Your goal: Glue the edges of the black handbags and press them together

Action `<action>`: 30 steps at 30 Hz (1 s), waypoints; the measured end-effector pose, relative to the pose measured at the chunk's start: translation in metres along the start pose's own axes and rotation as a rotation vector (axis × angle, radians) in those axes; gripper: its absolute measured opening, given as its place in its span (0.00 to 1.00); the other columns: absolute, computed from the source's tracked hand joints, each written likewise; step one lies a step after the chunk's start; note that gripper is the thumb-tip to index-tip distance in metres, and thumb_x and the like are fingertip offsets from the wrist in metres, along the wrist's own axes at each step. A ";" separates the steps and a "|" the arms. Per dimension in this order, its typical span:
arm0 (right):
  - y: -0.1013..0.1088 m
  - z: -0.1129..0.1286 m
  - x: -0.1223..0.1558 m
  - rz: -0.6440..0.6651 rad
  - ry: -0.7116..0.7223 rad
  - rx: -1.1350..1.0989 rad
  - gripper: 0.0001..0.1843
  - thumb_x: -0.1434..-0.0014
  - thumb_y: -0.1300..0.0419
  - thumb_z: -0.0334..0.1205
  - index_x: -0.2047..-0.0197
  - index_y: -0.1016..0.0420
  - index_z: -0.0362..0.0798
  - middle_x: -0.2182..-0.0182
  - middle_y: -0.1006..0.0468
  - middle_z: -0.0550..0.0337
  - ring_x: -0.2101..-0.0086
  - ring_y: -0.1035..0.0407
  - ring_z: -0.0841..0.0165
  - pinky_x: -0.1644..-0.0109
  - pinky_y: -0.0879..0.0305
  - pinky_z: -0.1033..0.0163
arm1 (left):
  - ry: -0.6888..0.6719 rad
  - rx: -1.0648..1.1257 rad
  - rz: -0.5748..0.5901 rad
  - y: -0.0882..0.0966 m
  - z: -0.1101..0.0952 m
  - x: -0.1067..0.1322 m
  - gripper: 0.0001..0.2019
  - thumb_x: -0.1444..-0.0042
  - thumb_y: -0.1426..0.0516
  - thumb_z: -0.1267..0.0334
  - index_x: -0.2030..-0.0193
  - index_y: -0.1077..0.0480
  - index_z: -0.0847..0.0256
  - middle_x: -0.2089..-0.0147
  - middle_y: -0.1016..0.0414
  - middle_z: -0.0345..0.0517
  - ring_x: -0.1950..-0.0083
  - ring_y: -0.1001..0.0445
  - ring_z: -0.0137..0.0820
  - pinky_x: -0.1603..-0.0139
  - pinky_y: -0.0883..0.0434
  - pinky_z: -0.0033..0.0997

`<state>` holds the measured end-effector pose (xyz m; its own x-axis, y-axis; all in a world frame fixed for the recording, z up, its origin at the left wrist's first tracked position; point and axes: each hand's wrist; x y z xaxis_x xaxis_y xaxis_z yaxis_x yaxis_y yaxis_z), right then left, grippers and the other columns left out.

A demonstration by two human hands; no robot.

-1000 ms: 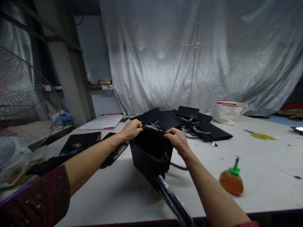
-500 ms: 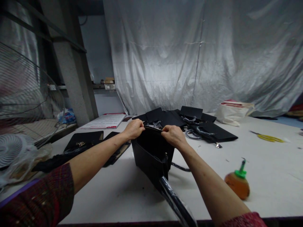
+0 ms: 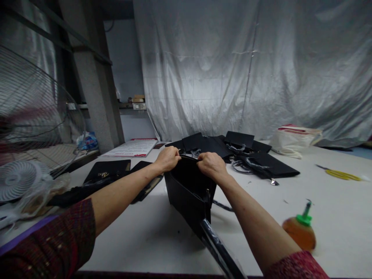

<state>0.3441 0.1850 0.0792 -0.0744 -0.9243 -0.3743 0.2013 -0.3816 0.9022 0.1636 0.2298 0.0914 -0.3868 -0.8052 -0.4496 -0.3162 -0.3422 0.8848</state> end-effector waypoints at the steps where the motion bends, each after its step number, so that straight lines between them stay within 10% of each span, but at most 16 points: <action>1: 0.000 0.001 -0.001 0.003 -0.002 0.010 0.13 0.47 0.44 0.41 0.63 0.19 0.53 0.69 0.20 0.54 0.65 0.28 0.61 0.66 0.41 0.63 | 0.005 -0.002 -0.001 0.000 0.000 0.001 0.10 0.46 0.44 0.62 0.65 0.23 0.64 0.61 0.21 0.55 0.56 0.23 0.41 0.56 0.29 0.34; 30: -0.011 0.022 -0.017 0.003 0.153 -0.052 0.14 0.43 0.45 0.47 0.60 0.20 0.55 0.66 0.20 0.58 0.65 0.28 0.64 0.66 0.42 0.65 | 0.045 -0.001 -0.015 -0.004 0.007 0.002 0.11 0.44 0.45 0.59 0.64 0.23 0.62 0.61 0.21 0.54 0.56 0.23 0.39 0.55 0.29 0.33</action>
<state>0.3215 0.2045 0.0808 0.0749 -0.9119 -0.4035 0.2518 -0.3742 0.8925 0.1582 0.2330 0.0859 -0.3428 -0.8207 -0.4572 -0.3206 -0.3552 0.8781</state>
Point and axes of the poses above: each hand's wrist, its own x-axis away from the middle knuckle, its own y-axis out of the back of the hand, z = x × y
